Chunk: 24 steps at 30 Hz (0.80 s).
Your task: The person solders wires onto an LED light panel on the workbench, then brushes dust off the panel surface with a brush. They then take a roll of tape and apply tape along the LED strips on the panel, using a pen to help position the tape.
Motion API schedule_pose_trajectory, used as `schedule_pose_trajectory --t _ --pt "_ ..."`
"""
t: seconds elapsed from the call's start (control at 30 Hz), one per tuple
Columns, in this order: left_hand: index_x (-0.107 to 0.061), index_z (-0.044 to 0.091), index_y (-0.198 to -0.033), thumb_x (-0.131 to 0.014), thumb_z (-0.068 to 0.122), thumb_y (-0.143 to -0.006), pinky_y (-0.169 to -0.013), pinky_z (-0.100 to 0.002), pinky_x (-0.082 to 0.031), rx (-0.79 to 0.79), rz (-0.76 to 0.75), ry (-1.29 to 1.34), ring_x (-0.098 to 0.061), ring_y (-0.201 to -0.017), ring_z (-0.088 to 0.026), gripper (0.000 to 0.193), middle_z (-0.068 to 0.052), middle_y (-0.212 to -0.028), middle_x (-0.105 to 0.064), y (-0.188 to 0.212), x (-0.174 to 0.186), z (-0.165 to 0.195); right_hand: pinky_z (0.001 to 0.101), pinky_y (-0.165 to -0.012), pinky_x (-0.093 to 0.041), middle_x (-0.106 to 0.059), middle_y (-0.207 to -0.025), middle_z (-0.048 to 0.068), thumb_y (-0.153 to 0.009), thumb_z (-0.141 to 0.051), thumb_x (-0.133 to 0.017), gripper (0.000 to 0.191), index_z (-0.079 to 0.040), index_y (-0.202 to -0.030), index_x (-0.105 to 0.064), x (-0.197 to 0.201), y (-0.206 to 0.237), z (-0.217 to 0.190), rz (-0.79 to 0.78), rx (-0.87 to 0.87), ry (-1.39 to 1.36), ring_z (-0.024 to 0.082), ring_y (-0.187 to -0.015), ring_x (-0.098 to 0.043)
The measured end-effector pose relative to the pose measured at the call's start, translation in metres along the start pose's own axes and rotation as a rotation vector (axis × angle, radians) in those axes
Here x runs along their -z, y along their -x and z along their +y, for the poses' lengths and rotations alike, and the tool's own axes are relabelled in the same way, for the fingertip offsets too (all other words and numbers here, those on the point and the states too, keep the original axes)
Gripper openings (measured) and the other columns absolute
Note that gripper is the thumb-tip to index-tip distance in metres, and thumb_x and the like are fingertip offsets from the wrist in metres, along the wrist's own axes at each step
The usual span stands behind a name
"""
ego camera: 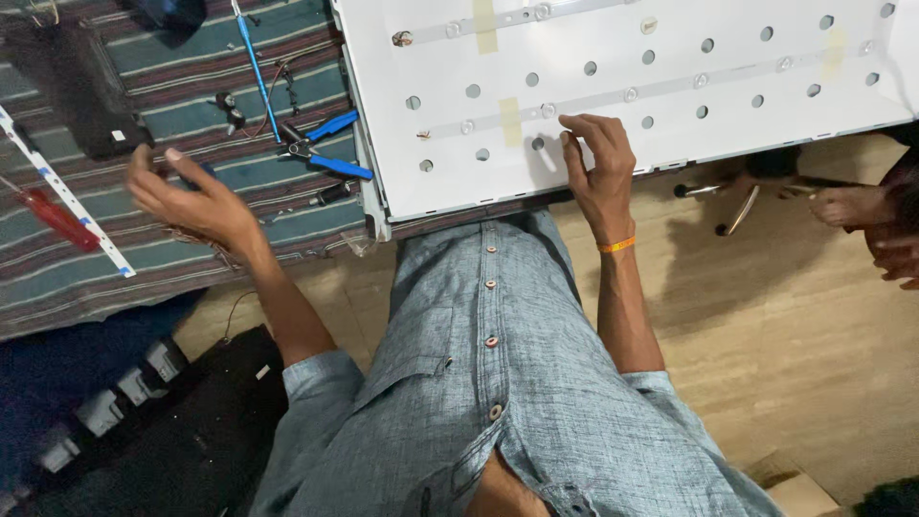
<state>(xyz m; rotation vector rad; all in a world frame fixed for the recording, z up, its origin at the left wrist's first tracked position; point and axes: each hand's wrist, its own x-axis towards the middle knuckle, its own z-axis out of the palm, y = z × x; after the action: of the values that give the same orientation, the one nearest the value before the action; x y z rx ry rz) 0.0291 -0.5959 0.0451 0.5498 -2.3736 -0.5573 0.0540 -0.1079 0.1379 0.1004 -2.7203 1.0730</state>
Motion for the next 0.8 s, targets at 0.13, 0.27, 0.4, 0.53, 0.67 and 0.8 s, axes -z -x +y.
schedule_pose_trajectory --t 0.13,0.27,0.4,0.53,0.67,0.8 --pt "-0.063 0.005 -0.128 -0.051 0.028 -0.116 -0.107 -0.047 -0.050 -0.056 -0.027 0.165 -0.059 -0.122 -0.026 0.029 -0.011 -0.124 -0.061 0.001 -0.007 0.044 0.0399 -0.089 -0.054 -0.070 -0.112 0.013 -0.095 0.007 -0.070 0.026 -0.003 -0.119 -0.071 0.002 -0.004 -0.004 -0.025 0.039 0.011 0.030 -0.105 -0.066" --pt "-0.065 0.003 -0.125 -0.053 0.022 -0.114 -0.108 -0.046 -0.050 -0.151 -0.073 0.296 -0.060 -0.121 -0.027 0.024 -0.012 -0.123 -0.061 0.012 -0.020 0.096 0.0391 -0.088 -0.054 -0.070 -0.111 0.012 -0.095 0.007 -0.069 0.027 -0.002 -0.120 -0.072 -0.001 -0.005 0.001 -0.069 0.049 -0.032 0.029 -0.103 -0.066" --pt "-0.065 0.002 -0.121 -0.056 0.018 -0.113 -0.099 -0.043 -0.054 -0.134 -0.140 0.421 -0.064 -0.114 -0.028 0.020 -0.012 -0.117 -0.065 0.052 -0.021 0.142 0.0375 -0.084 -0.053 -0.071 -0.107 0.011 -0.099 0.005 -0.070 0.020 -0.002 -0.117 -0.072 -0.004 -0.004 0.020 -0.108 0.080 -0.061 0.027 -0.097 -0.066" --pt "-0.066 0.002 -0.124 -0.057 0.016 -0.112 -0.085 -0.038 -0.058 -0.037 -0.249 0.498 -0.068 -0.099 -0.025 0.020 -0.011 -0.112 -0.065 0.104 -0.018 0.178 0.0369 -0.084 -0.055 -0.071 -0.107 0.012 -0.100 0.004 -0.069 0.019 -0.002 -0.117 -0.072 0.005 -0.013 0.051 -0.146 0.190 -0.095 0.026 -0.097 -0.068" --pt "-0.064 0.001 -0.122 -0.059 0.011 -0.109 -0.078 -0.036 -0.057 0.066 -0.266 0.574 -0.071 -0.091 -0.024 0.017 -0.013 -0.110 -0.069 0.157 -0.023 0.222 0.0352 -0.080 -0.055 -0.071 -0.104 0.013 -0.103 0.001 -0.070 0.014 -0.001 -0.117 -0.072 0.026 -0.032 0.083 -0.177 0.240 -0.140 0.024 -0.092 -0.068" --pt "-0.065 0.002 -0.120 -0.063 0.011 -0.106 -0.078 -0.038 -0.057 0.123 -0.278 0.545 -0.072 -0.093 -0.028 0.017 -0.013 -0.106 -0.070 0.200 -0.027 0.261 0.0316 -0.076 -0.054 -0.072 -0.105 0.013 -0.105 -0.002 -0.070 0.013 0.000 -0.118 -0.072 0.049 -0.041 0.108 -0.251 0.252 -0.177 0.021 -0.088 -0.068"
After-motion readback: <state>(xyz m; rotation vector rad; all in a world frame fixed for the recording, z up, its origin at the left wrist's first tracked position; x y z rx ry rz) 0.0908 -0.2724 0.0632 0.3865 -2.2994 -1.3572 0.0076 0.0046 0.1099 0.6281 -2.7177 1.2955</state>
